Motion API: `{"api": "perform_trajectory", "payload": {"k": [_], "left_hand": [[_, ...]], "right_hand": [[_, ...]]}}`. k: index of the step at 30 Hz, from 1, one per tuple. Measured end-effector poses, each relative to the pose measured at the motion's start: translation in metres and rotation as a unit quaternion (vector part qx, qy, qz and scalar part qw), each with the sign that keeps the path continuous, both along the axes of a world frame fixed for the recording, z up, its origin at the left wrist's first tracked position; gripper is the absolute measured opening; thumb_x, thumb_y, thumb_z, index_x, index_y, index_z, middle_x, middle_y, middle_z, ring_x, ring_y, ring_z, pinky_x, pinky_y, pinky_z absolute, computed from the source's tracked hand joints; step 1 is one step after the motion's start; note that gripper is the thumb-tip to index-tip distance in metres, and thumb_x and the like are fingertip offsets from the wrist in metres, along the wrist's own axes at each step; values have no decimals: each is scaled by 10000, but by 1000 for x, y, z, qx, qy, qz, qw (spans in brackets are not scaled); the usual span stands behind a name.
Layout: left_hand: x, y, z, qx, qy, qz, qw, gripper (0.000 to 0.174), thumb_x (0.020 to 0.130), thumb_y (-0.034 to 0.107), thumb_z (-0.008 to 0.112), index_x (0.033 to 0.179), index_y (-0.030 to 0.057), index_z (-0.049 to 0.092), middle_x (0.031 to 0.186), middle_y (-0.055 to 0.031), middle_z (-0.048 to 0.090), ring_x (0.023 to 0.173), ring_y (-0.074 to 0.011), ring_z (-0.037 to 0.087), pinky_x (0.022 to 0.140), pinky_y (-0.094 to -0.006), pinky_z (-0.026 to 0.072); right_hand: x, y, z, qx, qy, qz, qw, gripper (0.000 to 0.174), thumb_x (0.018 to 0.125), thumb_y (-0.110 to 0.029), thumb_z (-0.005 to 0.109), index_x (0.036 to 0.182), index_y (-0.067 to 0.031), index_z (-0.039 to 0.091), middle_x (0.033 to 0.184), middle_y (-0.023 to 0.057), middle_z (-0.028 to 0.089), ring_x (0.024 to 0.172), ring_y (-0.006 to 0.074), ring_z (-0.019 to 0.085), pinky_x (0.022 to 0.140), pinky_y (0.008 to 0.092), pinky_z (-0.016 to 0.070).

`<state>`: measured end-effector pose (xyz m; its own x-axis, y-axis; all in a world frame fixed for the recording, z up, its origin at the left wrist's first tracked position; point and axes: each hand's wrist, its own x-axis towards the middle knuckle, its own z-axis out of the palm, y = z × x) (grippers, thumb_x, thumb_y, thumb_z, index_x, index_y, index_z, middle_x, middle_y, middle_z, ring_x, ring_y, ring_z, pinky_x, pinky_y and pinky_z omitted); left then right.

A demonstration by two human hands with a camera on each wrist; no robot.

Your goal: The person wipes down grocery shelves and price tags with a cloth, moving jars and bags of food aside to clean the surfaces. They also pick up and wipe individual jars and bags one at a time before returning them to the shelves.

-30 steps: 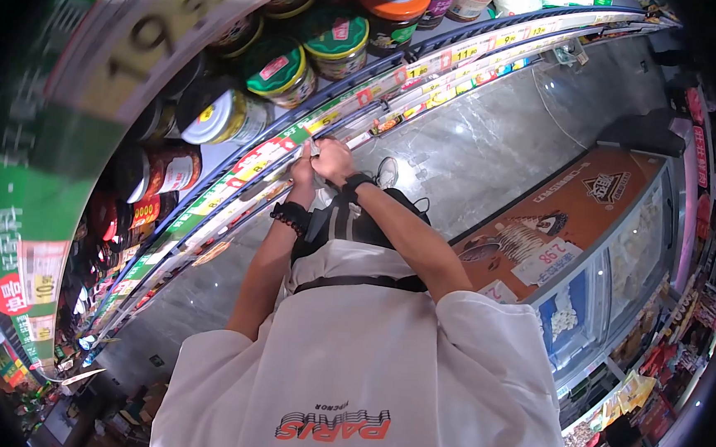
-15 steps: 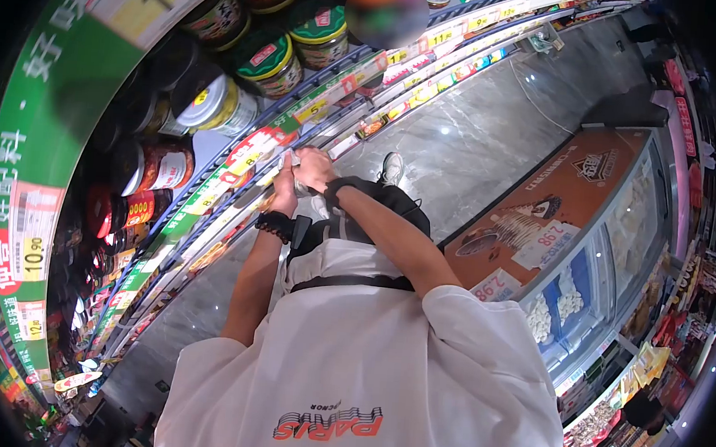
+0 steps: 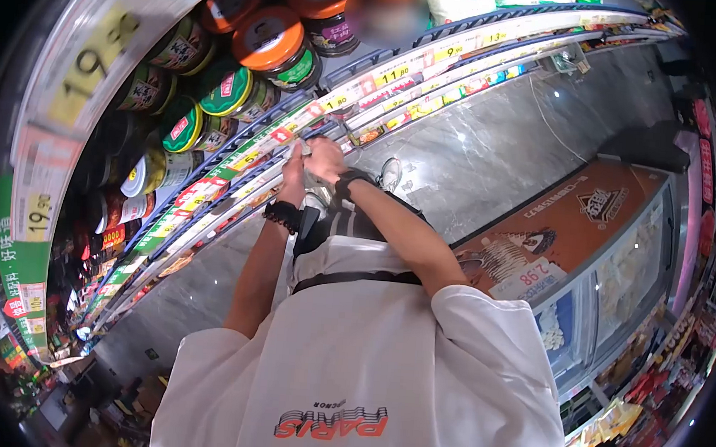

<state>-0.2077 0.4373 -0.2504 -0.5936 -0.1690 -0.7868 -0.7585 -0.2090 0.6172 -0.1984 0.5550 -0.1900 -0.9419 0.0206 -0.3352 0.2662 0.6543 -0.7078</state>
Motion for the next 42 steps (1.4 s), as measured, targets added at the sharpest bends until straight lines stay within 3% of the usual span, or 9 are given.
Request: {"api": "perform_trajectory", "payload": {"k": [4, 11, 17, 20, 26, 31, 35, 39, 42], "left_hand": [[-2, 49, 29, -37, 22, 6, 999, 519, 886, 389, 699, 1112, -74, 631, 1109, -119, 664, 926, -197, 605, 786, -331, 493], [-6, 83, 11, 3, 106, 3, 994, 630, 895, 437, 679, 1290, -36, 550, 1298, -94, 579, 1093, -212, 555, 950, -296, 423], [-4, 48, 33, -2, 21, -9, 1000, 529, 933, 376, 640, 1205, -75, 597, 1205, -132, 633, 1001, -208, 599, 867, -332, 485], [1, -1, -33, 15, 53, 21, 998, 561, 919, 411, 642, 1196, -76, 603, 1149, -115, 649, 963, -201, 607, 836, -341, 494], [7, -44, -1, -47, 35, 25, 998, 598, 911, 411, 660, 1219, -95, 575, 1181, -110, 633, 963, -206, 611, 829, -338, 496], [7, -14, 23, -31, 27, -31, 999, 606, 949, 455, 588, 1303, -32, 525, 1204, -113, 625, 1047, -210, 610, 905, -348, 486], [-2, 4, -28, 96, 99, -62, 989, 583, 967, 451, 557, 1305, -23, 527, 1214, -116, 621, 1040, -204, 625, 925, -336, 487], [-13, 48, -9, 16, 15, -55, 998, 545, 957, 379, 604, 1312, -28, 532, 1291, -104, 581, 1092, -193, 584, 922, -318, 469], [-9, 66, -12, -10, 80, -38, 996, 558, 942, 383, 626, 1309, -27, 536, 1298, -115, 581, 1107, -205, 579, 929, -324, 470]], "right_hand": [[-4, 38, 0, 16, 5, 3, 1000, 490, 760, -251, 677, 1181, -2, 646, 1143, 224, 651, 1084, 354, 611, 960, 405, 474], [-7, 70, -4, 10, 10, -44, 999, 478, 755, -254, 673, 1165, -9, 654, 1082, 212, 671, 1054, 345, 625, 950, 400, 482], [-7, 31, 10, 47, -18, -17, 999, 450, 759, -251, 657, 1149, -26, 666, 1099, 194, 674, 1055, 329, 630, 940, 405, 485], [-9, -5, 2, 44, -2, 19, 999, 446, 741, -199, 653, 1153, -28, 673, 1101, 206, 673, 1052, 348, 634, 946, 405, 490], [-6, -50, -11, -6, 5, 21, 1000, 454, 737, -198, 633, 1157, -29, 666, 1117, 209, 666, 1079, 348, 617, 982, 410, 459], [-1, -19, 0, -17, -11, 14, 1000, 463, 735, -260, 650, 1140, -38, 669, 1128, 207, 657, 1065, 363, 616, 959, 416, 471], [-6, 15, -5, -8, 3, -12, 1000, 456, 726, -272, 660, 1121, -44, 675, 1080, 213, 666, 1031, 368, 627, 919, 427, 489], [-4, 48, -4, -2, 28, -34, 999, 448, 716, -267, 658, 1099, -37, 682, 1008, 230, 676, 984, 378, 638, 887, 435, 500], [-4, 64, -8, 1, 30, -31, 999, 460, 716, -261, 654, 1107, -21, 678, 990, 236, 678, 967, 382, 641, 871, 433, 504]]}}
